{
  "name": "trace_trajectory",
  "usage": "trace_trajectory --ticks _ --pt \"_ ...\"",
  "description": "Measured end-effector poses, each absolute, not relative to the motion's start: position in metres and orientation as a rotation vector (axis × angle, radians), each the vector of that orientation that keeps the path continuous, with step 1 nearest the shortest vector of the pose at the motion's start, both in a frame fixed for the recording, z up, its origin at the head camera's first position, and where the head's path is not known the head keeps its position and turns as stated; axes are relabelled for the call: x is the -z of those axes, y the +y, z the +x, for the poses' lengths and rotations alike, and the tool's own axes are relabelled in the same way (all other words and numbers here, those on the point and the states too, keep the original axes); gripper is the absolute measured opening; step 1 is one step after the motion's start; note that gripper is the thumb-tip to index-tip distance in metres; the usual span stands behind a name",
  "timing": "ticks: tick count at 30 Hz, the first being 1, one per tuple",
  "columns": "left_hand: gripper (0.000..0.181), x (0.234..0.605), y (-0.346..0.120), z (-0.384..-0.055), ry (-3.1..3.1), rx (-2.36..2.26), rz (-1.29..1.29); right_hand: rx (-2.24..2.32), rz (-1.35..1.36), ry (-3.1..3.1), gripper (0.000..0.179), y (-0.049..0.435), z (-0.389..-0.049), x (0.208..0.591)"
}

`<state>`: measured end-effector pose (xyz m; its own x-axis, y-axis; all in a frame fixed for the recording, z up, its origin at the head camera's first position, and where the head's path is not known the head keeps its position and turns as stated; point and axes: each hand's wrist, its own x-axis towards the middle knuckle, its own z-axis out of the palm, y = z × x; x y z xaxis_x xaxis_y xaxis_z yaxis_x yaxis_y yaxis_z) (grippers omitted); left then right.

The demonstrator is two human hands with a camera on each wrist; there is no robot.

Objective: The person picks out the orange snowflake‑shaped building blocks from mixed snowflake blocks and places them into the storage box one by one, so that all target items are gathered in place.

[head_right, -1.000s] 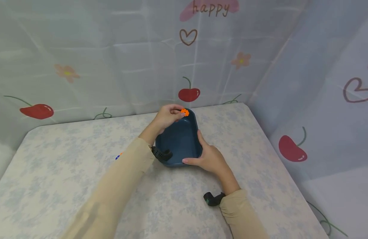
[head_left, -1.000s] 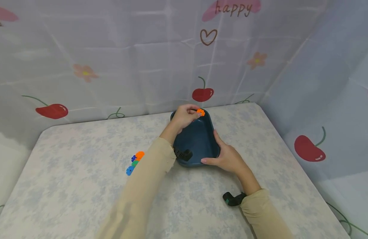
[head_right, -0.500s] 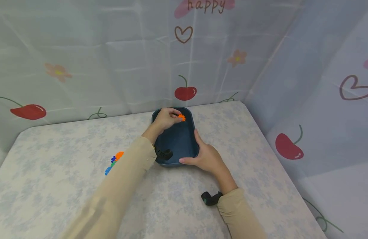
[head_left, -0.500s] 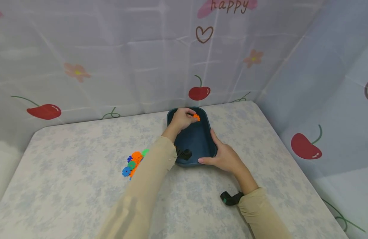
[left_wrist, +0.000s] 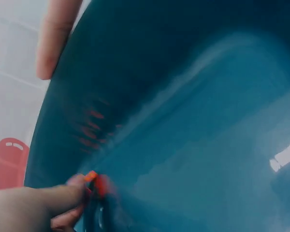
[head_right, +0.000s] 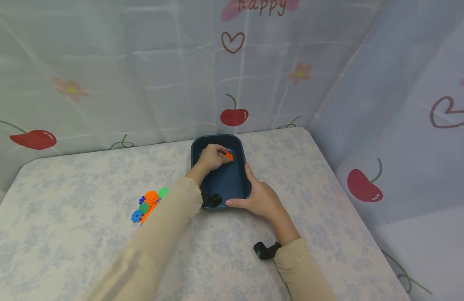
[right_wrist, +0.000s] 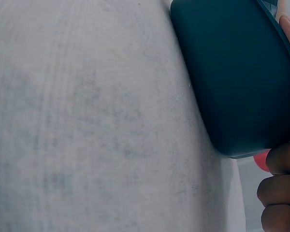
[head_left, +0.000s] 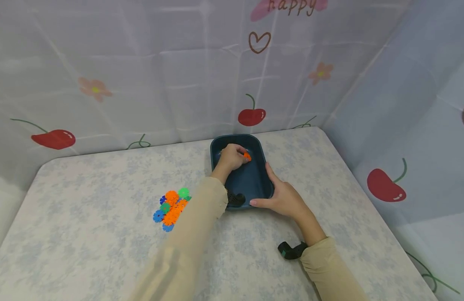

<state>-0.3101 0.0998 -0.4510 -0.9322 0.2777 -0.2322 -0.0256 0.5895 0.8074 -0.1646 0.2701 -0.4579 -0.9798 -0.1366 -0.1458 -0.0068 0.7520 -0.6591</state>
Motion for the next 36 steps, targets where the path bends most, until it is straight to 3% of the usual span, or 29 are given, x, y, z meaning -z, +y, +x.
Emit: trace_trajectory --ticks 7,12,22,28,36 --pt "0.030 0.463 0.100 -0.308 2.649 -1.098 0.328 1.026 -0.132 2.767 0.126 0.270 -0.163 0.457" --pt "0.040 0.462 0.100 -0.308 2.716 -1.010 0.411 1.019 -0.139 2.757 0.127 0.272 -0.165 0.457" --pt "0.041 0.421 0.088 -0.282 2.565 -1.292 0.716 1.033 -0.134 2.761 0.126 0.282 -0.168 0.462" --pt "0.038 0.386 0.040 -0.238 2.520 -1.448 0.828 1.039 -0.124 2.754 0.128 0.284 -0.169 0.464" --pt "0.038 0.396 -0.061 -0.205 2.634 -1.413 0.551 1.008 -0.106 2.769 0.129 0.289 -0.167 0.468"
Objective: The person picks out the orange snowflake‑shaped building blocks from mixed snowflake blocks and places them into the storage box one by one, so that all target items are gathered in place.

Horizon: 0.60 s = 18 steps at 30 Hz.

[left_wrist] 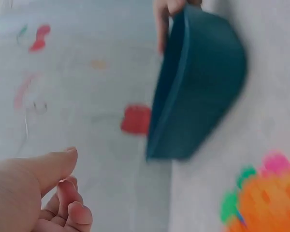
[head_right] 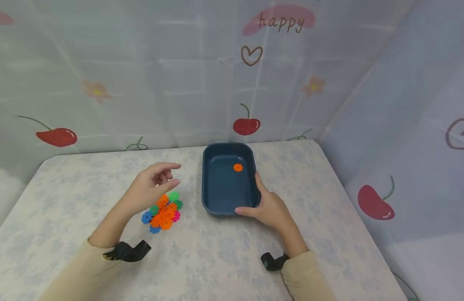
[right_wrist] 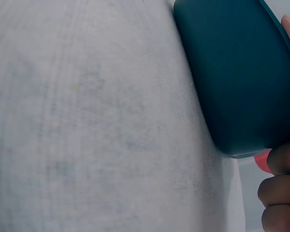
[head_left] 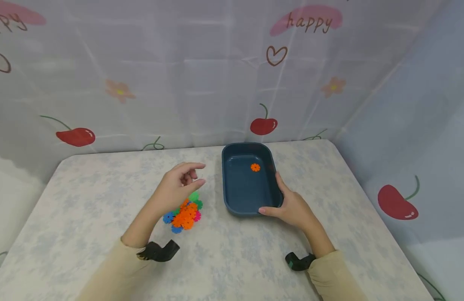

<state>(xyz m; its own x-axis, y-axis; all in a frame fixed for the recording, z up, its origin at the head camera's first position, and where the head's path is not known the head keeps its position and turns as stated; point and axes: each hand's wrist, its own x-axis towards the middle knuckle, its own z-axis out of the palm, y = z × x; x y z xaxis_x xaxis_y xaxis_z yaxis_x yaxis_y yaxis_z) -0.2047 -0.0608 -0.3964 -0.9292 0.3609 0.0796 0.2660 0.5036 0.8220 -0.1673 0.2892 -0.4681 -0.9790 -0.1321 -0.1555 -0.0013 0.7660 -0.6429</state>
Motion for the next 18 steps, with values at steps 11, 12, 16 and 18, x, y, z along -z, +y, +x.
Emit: trace_trajectory --ticks 11,12,16,18 --pt "0.046 0.466 -0.145 -0.192 2.605 -1.247 0.151 0.990 -0.066 2.776 0.128 0.290 -0.164 0.467" --pt "0.046 0.471 -0.145 -0.192 2.592 -1.243 0.141 0.992 -0.070 2.777 0.128 0.289 -0.164 0.466" --pt "0.046 0.481 -0.143 -0.195 2.607 -1.218 0.172 0.998 -0.077 2.762 0.127 0.288 -0.165 0.467" --pt "0.044 0.483 -0.140 -0.199 2.621 -1.197 0.199 1.003 -0.087 2.765 0.127 0.287 -0.166 0.467"
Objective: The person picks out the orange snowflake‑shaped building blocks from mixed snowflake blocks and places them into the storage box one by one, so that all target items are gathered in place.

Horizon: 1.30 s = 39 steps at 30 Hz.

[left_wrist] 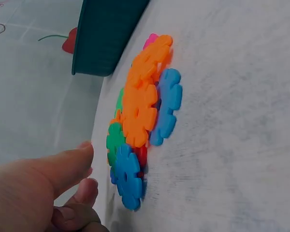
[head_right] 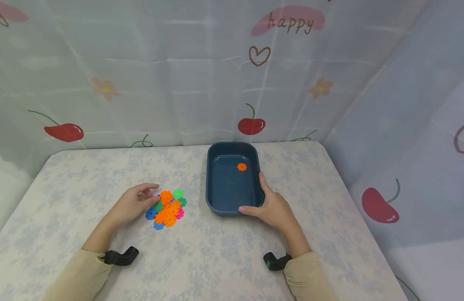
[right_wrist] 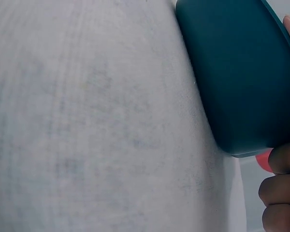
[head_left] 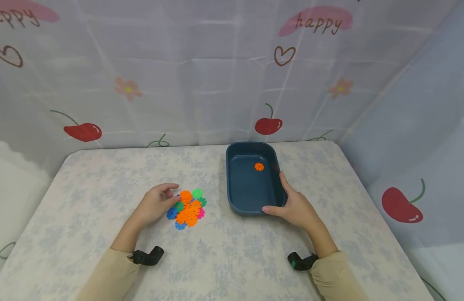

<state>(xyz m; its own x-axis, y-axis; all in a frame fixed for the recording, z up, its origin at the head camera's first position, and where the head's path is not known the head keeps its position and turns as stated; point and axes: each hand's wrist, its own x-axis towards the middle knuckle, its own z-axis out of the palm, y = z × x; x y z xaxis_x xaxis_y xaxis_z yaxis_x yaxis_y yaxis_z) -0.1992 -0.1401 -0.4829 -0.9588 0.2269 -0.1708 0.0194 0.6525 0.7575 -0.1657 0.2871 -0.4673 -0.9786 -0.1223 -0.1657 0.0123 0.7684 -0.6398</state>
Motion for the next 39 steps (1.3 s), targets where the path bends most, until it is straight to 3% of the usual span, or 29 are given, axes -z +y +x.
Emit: trace_trajectory --ticks 12,39 --pt "0.025 0.482 -0.137 -0.227 2.501 -1.148 0.288 0.995 -0.084 2.772 0.126 0.286 -0.166 0.468" --pt "0.023 0.483 -0.133 -0.228 2.445 -1.331 0.117 0.972 -0.093 2.768 0.128 0.287 -0.169 0.469"
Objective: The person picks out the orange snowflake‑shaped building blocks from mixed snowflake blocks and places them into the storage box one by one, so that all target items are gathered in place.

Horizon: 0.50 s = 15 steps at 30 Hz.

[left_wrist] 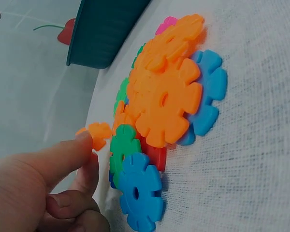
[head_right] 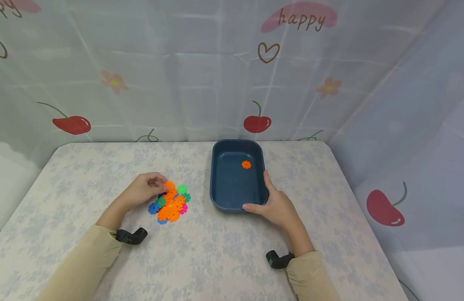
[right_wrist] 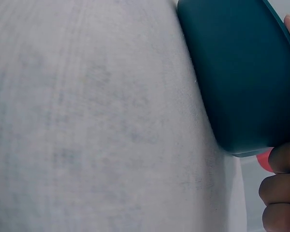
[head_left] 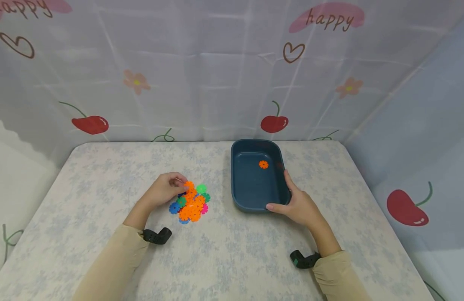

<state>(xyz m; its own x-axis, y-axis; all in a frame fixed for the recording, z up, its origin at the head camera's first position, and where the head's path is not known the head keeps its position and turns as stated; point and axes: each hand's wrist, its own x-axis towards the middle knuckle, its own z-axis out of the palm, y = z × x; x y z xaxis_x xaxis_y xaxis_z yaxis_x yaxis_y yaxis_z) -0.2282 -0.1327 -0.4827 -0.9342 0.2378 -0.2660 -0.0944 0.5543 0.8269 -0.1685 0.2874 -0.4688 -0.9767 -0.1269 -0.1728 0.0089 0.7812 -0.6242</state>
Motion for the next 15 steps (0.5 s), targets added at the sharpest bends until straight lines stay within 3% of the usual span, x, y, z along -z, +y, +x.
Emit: trace_trajectory --ticks 15 --pt "0.032 0.4785 -0.1322 -0.2233 2.376 -1.513 0.062 0.986 -0.103 2.765 0.128 0.2883 -0.1685 0.4688"
